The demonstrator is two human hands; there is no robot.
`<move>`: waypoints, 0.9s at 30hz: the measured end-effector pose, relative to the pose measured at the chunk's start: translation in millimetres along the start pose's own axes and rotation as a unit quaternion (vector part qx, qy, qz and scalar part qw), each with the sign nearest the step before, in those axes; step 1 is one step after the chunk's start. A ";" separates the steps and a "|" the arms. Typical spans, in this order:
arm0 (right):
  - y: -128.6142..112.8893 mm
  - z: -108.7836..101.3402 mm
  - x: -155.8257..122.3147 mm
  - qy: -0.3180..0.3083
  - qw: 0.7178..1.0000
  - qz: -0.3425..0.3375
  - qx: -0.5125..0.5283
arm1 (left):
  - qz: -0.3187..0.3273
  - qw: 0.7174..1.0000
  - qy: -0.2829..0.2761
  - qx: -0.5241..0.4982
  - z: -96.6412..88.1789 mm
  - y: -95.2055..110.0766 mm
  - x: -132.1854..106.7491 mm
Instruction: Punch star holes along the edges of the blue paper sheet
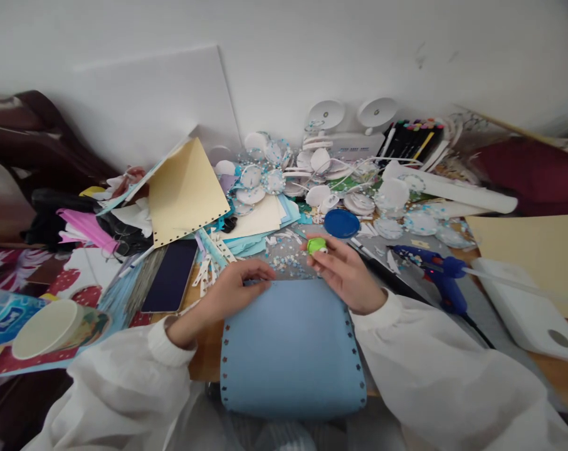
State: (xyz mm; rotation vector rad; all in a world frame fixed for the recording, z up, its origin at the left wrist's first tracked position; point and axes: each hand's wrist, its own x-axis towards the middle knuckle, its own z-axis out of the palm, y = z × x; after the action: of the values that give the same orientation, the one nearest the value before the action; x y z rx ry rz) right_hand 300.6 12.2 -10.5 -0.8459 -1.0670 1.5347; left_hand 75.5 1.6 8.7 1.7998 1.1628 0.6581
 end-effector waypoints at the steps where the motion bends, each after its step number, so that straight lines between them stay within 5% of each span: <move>1: 2.4 0.3 -0.7 -0.016 0.999 -0.013 -0.040 | 0.000 1.000 -0.007 -0.006 -1.0 -0.1 1.8; 4: 9.5 -0.7 -1.9 -0.079 0.978 -0.060 -0.184 | 0.005 0.999 -0.035 -0.023 -3.4 -2.8 7.9; 8: 16.7 -3.7 -1.9 -0.161 0.908 -0.127 -0.366 | 0.022 0.998 -0.042 -0.043 -1.5 -11.7 14.3; 12: 22.9 -4.4 -3.3 -0.205 0.859 -0.154 -0.443 | 0.058 0.997 -0.019 -0.047 4.8 -20.7 14.7; 27: 26.0 -2.5 -5.7 -0.240 0.857 -0.140 -0.435 | 0.095 0.994 0.033 -0.045 7.2 -26.1 5.2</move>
State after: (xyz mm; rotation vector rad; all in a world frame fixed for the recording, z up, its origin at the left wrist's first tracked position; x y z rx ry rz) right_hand 295.0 5.4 -35.8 -0.8378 -2.2400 0.9864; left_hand 71.7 8.4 -17.7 1.8371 0.9948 0.8725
